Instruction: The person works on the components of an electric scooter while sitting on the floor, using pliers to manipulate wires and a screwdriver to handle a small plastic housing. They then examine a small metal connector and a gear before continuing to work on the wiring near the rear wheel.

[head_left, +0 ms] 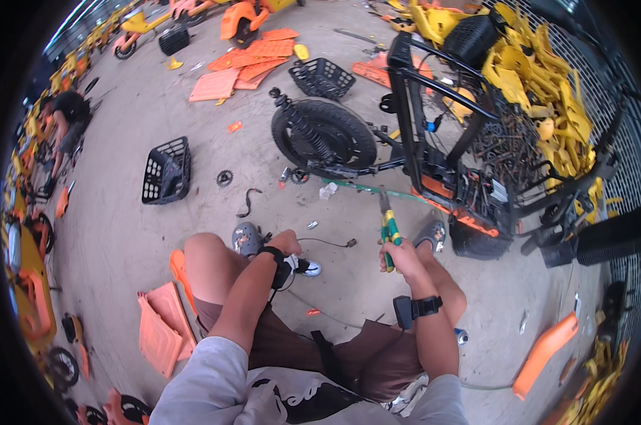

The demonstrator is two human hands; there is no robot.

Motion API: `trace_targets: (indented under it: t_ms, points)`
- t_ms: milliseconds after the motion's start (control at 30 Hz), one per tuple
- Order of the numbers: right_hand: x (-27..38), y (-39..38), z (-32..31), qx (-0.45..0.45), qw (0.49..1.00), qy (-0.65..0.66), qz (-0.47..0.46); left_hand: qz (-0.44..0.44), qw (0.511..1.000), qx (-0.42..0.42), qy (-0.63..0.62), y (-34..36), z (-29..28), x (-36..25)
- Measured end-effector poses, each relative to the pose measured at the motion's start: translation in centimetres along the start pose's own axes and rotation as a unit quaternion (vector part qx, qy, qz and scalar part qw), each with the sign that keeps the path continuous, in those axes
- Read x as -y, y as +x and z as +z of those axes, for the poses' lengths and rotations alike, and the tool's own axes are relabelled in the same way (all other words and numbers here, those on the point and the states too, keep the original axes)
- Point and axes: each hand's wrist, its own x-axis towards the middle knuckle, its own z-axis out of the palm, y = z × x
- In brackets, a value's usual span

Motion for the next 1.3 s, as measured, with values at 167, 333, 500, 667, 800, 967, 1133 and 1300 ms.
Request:
trace_targets:
  t_ms: [167,333,500,667,800,967,1133,1300]
  points:
    - [0.8,1.6,2.3,0.003,0.996,-0.068,-0.060,0.007,0.994,-0.058,0.087,2.4,3.2,6.6]
    - [0.7,2.0,1.4,-0.017,0.990,-0.135,-0.046,-0.057,0.986,0.099,0.120,0.7,4.0,5.2]
    - [-1.5,3.7,0.9,-0.025,0.986,-0.153,-0.060,-0.033,0.994,0.082,-0.064,-0.8,2.0,-0.7]
    - [-7.1,9.9,-1.6,-0.016,0.982,-0.166,0.088,0.135,0.989,-0.037,0.040,0.7,3.9,3.3]
    - [-17.0,12.5,-1.3,-0.174,0.957,-0.164,0.163,0.095,0.992,-0.061,0.052,0.2,4.3,4.1]
    - [-25.8,9.9,3.6,-0.257,0.936,-0.177,0.162,0.114,0.988,-0.108,0.007,0.1,4.4,5.5]
    - [-28.2,11.4,0.4,-0.259,0.906,-0.335,-0.023,0.104,0.975,-0.178,0.077,1.2,2.7,2.6]
    - [-23.7,14.1,2.4,-0.132,0.938,-0.309,0.081,0.120,0.951,-0.214,0.186,2.4,1.6,6.5]
